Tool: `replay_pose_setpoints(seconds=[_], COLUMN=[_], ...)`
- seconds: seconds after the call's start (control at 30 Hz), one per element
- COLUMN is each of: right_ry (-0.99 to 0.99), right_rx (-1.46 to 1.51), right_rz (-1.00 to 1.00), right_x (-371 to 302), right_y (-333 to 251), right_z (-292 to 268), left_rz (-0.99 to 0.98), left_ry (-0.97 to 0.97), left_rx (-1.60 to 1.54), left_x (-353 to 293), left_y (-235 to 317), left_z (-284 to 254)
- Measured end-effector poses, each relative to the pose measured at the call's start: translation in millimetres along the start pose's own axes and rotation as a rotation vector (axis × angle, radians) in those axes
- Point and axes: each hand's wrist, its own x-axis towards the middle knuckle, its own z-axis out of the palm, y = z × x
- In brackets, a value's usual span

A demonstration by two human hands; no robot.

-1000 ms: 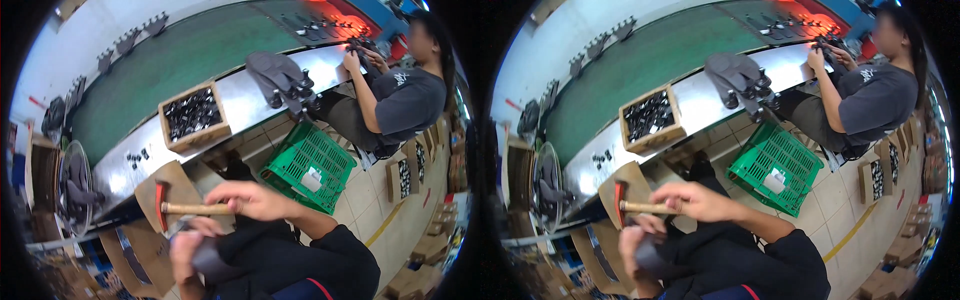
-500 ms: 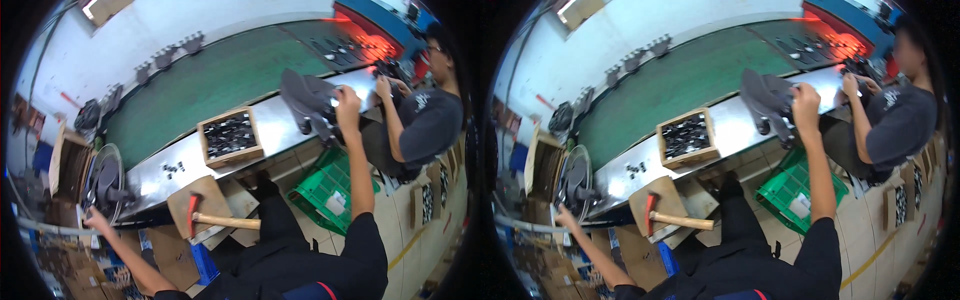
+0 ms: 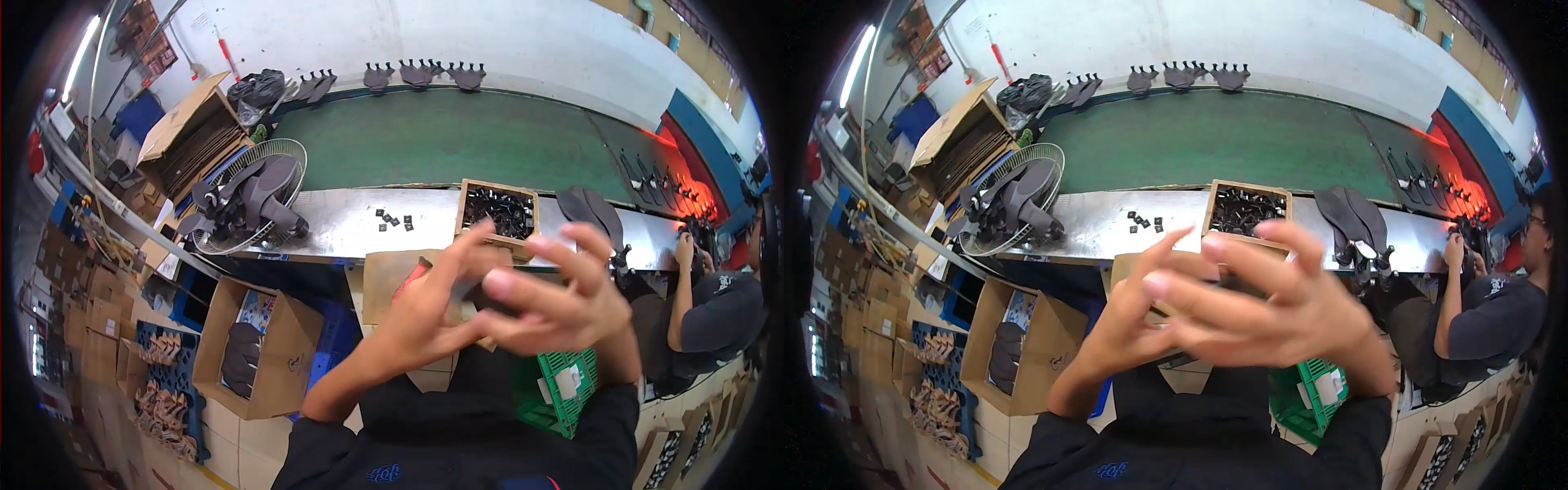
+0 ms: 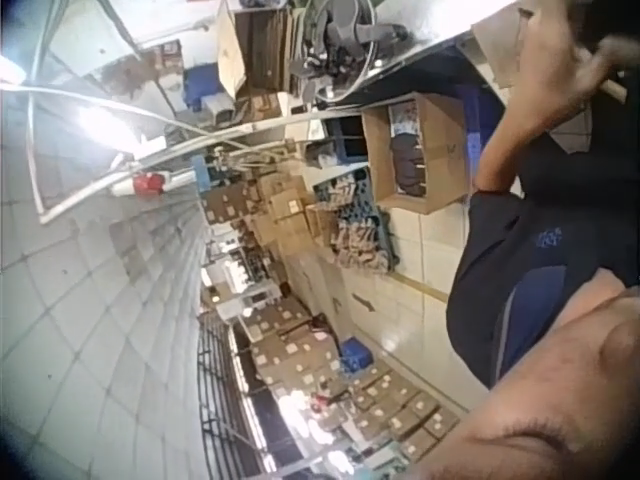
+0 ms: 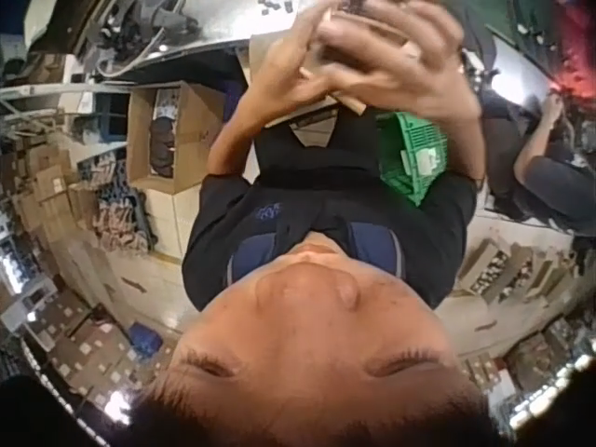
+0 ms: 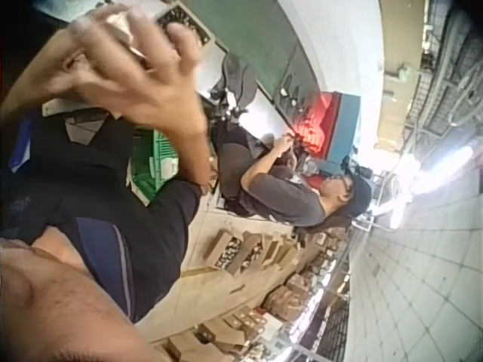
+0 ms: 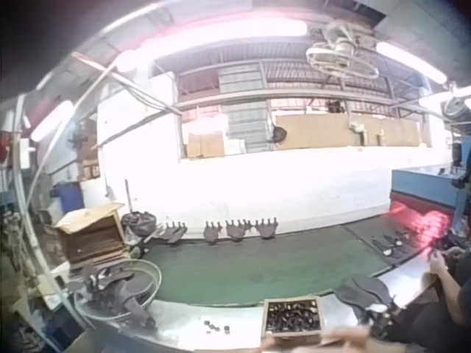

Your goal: Manually assemble and secure heel components to shoe soles using a hammer and small clips.

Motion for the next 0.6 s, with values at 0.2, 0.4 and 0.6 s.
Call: replay_pose_setpoints(seconds=[0.2,0.4,0.6], right_ry=[-0.312,-0.711,-0.338], right_rx=[0.489,0.514,0.799], right_rz=[0.886,1.153,1.655], right_x=[-61.4,-150.1,-196.2], right_y=[-85.4,-153.3,-171.5], right_z=[86.9,90.5,-7.8], left_rz=[-0.429,-0.456,-0.549], left_ry=[0.351,0.729,0.581], left_rx=[-0.791,-0.32,0.67], left_x=[-73.7,-81.9,-62.1], left_y=[-49.3,-83.5,-194.9], left_z=[14.1,18.3,18.8])
